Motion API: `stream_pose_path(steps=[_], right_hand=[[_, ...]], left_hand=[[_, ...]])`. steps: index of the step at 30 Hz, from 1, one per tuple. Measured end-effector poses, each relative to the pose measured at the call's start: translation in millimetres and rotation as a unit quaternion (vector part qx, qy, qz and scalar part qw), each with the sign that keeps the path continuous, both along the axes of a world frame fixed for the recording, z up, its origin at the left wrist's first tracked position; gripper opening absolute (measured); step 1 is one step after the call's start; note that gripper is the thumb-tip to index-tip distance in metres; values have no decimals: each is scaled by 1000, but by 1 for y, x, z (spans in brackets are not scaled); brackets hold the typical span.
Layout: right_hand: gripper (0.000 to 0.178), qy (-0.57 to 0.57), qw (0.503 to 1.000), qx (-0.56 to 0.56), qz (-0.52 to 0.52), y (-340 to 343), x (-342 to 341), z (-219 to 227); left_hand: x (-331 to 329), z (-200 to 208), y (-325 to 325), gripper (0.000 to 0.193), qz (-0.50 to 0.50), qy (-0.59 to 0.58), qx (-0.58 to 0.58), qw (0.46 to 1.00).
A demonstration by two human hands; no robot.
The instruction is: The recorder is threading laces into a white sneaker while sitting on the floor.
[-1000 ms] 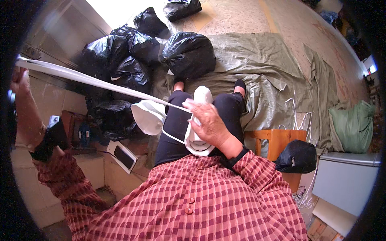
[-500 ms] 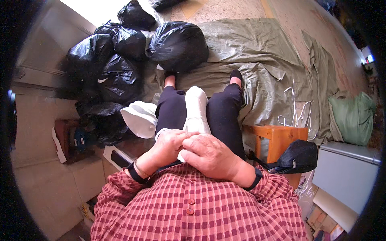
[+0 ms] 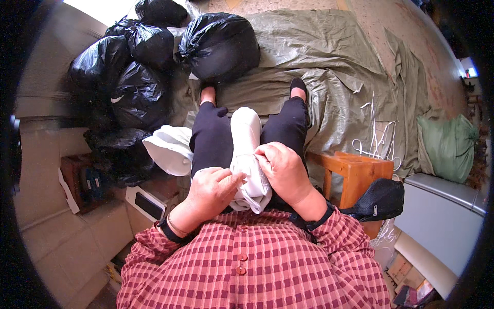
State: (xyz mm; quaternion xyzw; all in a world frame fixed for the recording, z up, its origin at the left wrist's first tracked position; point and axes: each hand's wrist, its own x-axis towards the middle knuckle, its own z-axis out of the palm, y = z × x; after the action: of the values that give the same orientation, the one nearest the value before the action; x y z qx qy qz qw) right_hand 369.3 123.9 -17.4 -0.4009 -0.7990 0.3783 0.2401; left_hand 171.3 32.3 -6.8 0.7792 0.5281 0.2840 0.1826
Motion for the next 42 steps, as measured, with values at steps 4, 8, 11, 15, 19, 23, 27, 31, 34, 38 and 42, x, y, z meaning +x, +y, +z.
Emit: stream_pose_path(steps=[4, 8, 11, 15, 19, 23, 27, 31, 34, 38, 42], right_hand=[[16, -59, 995, 64, 53, 4, -3, 5], [18, -88, 986, 110, 92, 17, -12, 1], [14, -89, 977, 165, 96, 26, -19, 0], [17, -45, 997, 8, 69, 27, -12, 6], [22, -14, 999, 3, -31, 5, -14, 14], [27, -47, 980, 195, -3, -1, -18, 2], [27, -64, 976, 208, 20, -4, -16, -3], [23, -79, 980, 182, 26, 0, -13, -5], [15, -57, 961, -269, 36, 24, -6, 10], [11, -158, 924, -321, 136, 68, -10, 12], [27, 62, 908, -414, 34, 64, -32, 12]], left_hand=[[0, -5, -2, 27, -3, 11, 22, 1000], [7, -4, 7, 26, -1, 39, 26, 999], [12, -6, 15, 26, -2, 50, 23, 998], [13, -12, 13, 28, -11, 25, 32, 999], [12, -10, 14, 29, -15, 30, 21, 999], [11, -10, 16, 29, -21, 25, 28, 999], [12, -11, 14, 28, -16, 22, 30, 999], [15, -10, 7, 27, 0, 27, 20, 999], [12, -14, 5, 15, 17, -35, -5, 999], [-15, -13, -10, 11, 67, -215, -129, 966], [-10, 8, -20, 12, 33, -29, -59, 997]])
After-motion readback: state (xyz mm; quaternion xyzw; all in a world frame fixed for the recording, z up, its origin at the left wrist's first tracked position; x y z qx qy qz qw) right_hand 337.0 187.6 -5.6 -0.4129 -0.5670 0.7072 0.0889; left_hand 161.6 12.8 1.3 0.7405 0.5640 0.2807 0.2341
